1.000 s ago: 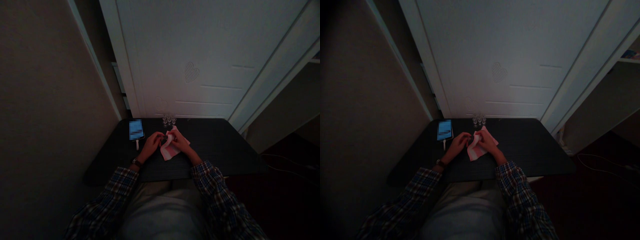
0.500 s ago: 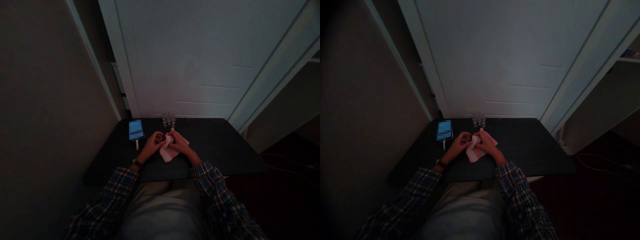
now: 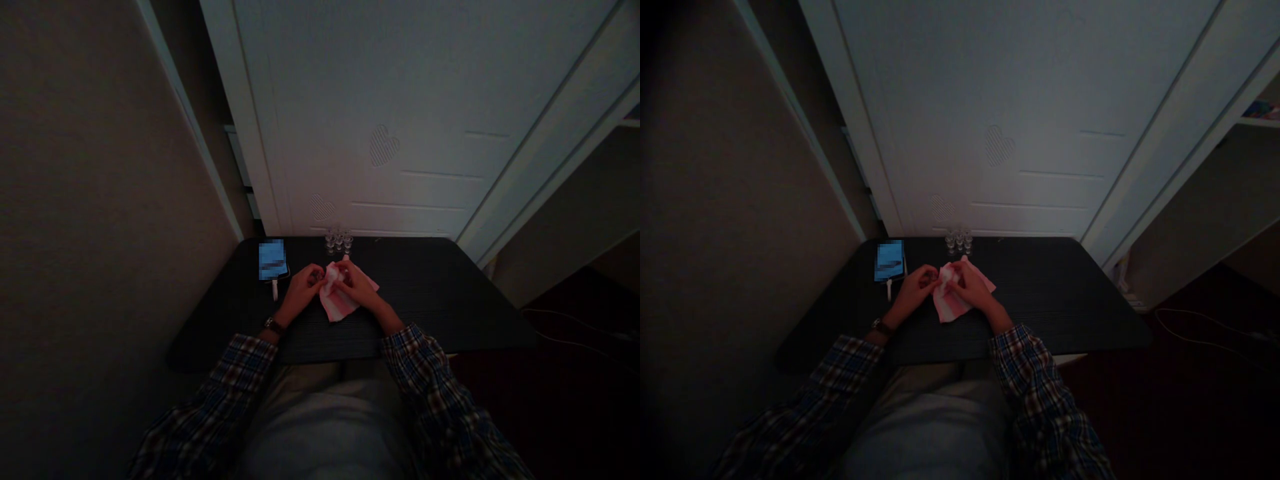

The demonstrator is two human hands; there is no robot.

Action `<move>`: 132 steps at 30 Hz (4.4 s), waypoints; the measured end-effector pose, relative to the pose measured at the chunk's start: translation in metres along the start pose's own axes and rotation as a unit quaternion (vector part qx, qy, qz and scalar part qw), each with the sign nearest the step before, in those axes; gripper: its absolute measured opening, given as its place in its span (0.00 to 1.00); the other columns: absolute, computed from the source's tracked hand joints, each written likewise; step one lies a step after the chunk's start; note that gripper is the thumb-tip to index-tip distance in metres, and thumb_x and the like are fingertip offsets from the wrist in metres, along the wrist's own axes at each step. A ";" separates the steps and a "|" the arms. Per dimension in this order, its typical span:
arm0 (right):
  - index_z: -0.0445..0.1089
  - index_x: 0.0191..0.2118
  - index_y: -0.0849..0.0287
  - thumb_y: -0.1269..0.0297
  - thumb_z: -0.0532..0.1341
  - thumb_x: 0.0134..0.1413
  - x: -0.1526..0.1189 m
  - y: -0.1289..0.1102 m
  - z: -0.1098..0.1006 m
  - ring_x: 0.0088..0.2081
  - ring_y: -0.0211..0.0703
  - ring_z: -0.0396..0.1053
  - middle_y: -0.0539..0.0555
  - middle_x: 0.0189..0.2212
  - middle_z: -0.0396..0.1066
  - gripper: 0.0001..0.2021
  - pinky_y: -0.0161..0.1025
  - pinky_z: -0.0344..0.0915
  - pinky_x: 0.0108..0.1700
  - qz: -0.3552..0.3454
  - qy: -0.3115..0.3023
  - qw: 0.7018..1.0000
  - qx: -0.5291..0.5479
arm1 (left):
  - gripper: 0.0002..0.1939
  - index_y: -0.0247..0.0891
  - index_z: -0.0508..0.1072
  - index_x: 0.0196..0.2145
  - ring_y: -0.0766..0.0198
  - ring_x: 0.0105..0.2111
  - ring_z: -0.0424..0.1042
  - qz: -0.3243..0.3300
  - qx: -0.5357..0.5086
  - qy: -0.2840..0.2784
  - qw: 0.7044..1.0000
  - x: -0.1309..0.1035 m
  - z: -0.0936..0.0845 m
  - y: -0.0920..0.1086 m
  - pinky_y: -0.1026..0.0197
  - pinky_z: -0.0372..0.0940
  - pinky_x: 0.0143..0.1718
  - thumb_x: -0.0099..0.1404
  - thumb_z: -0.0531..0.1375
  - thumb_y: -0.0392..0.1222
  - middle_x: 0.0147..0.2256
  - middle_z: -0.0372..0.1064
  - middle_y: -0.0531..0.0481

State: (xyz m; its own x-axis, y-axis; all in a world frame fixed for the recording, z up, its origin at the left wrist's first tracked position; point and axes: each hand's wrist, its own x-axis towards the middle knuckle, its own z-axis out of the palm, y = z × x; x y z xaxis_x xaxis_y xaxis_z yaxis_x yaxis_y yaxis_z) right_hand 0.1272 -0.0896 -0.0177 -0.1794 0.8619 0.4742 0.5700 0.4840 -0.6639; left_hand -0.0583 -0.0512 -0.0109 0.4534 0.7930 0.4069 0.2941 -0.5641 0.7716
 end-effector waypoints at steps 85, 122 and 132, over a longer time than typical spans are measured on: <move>0.62 0.45 0.57 0.63 0.59 0.48 -0.002 0.002 0.004 0.44 0.44 0.63 0.54 0.42 0.65 0.16 0.40 0.59 0.45 -0.036 -0.006 0.997 -0.067 | 0.09 0.40 0.67 0.39 0.65 0.31 0.64 0.083 0.128 -0.027 0.988 -0.005 0.001 0.011 0.63 0.60 0.31 0.58 0.55 0.37 0.36 0.62 0.52; 0.61 0.47 0.59 0.60 0.58 0.51 -0.003 -0.006 0.000 0.44 0.44 0.63 0.56 0.43 0.65 0.17 0.39 0.59 0.45 -0.046 0.000 0.994 -0.098 | 0.06 0.39 0.64 0.37 0.65 0.32 0.64 0.058 0.134 -0.068 0.987 -0.006 0.004 0.004 0.63 0.59 0.33 0.61 0.52 0.40 0.35 0.62 0.52; 0.61 0.46 0.59 0.67 0.58 0.49 -0.002 -0.003 0.003 0.43 0.44 0.62 0.55 0.41 0.64 0.16 0.40 0.59 0.45 -0.051 0.012 0.996 -0.076 | 0.06 0.38 0.65 0.35 0.66 0.30 0.64 0.047 0.105 -0.065 0.991 -0.004 0.003 0.006 0.64 0.59 0.31 0.61 0.53 0.41 0.32 0.63 0.52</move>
State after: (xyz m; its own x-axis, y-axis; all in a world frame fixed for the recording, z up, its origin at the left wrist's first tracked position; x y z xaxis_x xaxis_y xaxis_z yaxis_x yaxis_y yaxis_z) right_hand 0.1237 -0.0920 -0.0180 -0.2245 0.8041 0.5504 0.6653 0.5392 -0.5164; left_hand -0.0559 -0.0581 -0.0092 0.5867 0.7068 0.3953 0.4077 -0.6796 0.6099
